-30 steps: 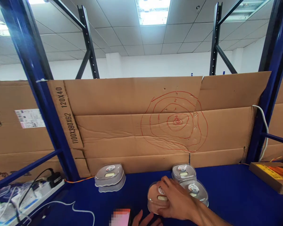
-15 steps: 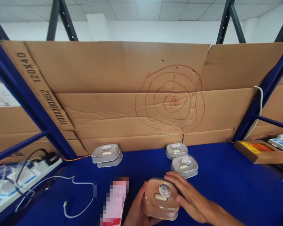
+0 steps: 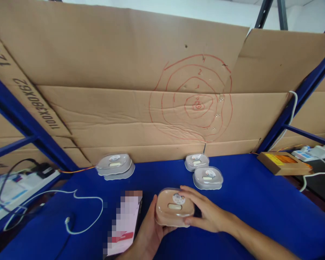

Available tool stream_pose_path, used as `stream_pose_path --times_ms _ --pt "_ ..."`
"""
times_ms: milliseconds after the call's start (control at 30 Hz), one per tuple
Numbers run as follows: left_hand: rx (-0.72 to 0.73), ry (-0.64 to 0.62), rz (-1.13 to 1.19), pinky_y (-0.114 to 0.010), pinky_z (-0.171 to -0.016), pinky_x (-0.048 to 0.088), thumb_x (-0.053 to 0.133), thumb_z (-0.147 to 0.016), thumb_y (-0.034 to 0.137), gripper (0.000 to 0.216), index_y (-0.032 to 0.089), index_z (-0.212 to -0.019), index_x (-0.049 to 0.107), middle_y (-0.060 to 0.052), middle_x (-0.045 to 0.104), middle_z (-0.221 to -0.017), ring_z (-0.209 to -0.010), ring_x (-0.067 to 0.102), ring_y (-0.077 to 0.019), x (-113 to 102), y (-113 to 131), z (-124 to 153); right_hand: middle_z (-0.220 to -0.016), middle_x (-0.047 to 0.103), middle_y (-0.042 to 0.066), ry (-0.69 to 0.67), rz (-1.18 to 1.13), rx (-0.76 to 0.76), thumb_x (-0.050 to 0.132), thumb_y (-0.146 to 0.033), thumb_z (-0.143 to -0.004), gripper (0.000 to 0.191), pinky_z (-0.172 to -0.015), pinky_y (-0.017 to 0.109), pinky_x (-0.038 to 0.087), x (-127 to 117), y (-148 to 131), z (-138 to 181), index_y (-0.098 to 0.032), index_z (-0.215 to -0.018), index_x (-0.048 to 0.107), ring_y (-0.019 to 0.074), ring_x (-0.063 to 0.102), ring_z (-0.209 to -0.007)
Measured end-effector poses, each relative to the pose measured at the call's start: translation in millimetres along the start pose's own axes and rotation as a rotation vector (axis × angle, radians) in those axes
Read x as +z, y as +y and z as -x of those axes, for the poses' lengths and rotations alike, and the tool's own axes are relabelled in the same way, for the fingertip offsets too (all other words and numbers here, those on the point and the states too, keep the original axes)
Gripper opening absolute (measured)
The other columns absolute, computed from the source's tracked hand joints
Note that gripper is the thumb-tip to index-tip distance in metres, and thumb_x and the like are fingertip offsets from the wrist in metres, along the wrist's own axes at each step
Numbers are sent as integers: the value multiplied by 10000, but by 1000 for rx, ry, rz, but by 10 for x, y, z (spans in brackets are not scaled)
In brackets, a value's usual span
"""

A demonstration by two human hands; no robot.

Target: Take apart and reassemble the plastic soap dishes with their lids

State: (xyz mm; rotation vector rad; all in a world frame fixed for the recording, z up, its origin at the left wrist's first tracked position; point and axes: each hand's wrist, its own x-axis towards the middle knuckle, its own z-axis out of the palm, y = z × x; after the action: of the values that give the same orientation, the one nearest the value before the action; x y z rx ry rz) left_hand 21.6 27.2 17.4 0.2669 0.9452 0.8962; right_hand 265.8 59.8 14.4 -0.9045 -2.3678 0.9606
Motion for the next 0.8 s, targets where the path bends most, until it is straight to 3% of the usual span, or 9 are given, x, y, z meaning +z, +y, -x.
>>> stream_pose_path --times_ms 100,233,367,467,533,600,667,733,800 --pt "35 39 25 -350 -804 575 371 -1080 618 661 120 -1460 583 -151 801 -1171 -927 781 -270 7 34 7 -1671 392 157 161 -110 -12 514 -558 -1055 620 -1270 515 321 68 90 -53 -255 -1584 402 289 386 -1551" --pt "4 -31 -35 -351 -702 565 457 -1028 675 679 120 -1366 656 -139 815 -1078 -855 772 -291 -63 -52 -16 -1567 528 137 294 -231 120 374 -571 -1099 560 -1217 491 411 98 211 -162 -274 -1573 390 261 526 -1445" --pt "-267 -138 -116 -361 -728 561 692 -858 721 668 79 -1023 778 -156 811 -903 -824 760 -321 -207 -391 -148 -1650 418 158 228 -129 136 592 -587 -1006 645 -1257 535 344 117 261 -205 -242 -1536 466 315 417 -1522" --pt "-253 -36 -165 -326 -834 555 832 -781 619 511 119 -873 785 -117 810 -842 -840 761 -283 -274 -588 -246 -1740 260 126 92 102 76 662 -465 -988 631 -1294 579 236 160 260 -216 -271 -1557 470 344 208 -1615" --pt "-301 -62 -150 -350 -874 558 809 -789 651 541 118 -879 788 -131 813 -855 -877 765 -302 -274 -598 -263 -1760 202 113 119 239 47 589 -355 -1027 555 -1292 608 217 200 258 -245 -285 -1564 467 346 150 -1627" --pt "-358 -104 -105 -376 -875 566 759 -812 696 594 111 -917 790 -139 810 -846 -891 767 -325 -246 -527 -241 -1719 289 145 257 228 36 534 -292 -1040 462 -1274 629 245 231 253 -281 -253 -1500 541 358 241 -1594" --pt "-373 -119 -82 -376 -810 581 687 -858 723 638 101 -960 788 -140 806 -835 -848 766 -325 -206 -425 -198 -1553 515 171 349 152 24 498 -305 -1058 346 -1228 608 345 229 226 -297 -223 -1364 637 345 443 -1473" --pt "-332 -105 -124 -361 -665 577 596 -907 748 695 87 -1018 780 -143 801 -828 -740 750 -305 -166 -328 -149 -1276 695 135 345 84 8 428 -341 -1095 312 -1114 501 500 182 163 -269 -222 -1249 672 275 641 -1242" --pt "-223 -69 -188 -343 -554 549 537 -940 752 722 88 -1115 760 -140 803 -847 -667 729 -285 -128 -250 -100 -1106 747 80 304 22 -11 342 -368 -1127 360 -968 370 589 107 68 -196 -234 -1253 651 199 721 -1043"
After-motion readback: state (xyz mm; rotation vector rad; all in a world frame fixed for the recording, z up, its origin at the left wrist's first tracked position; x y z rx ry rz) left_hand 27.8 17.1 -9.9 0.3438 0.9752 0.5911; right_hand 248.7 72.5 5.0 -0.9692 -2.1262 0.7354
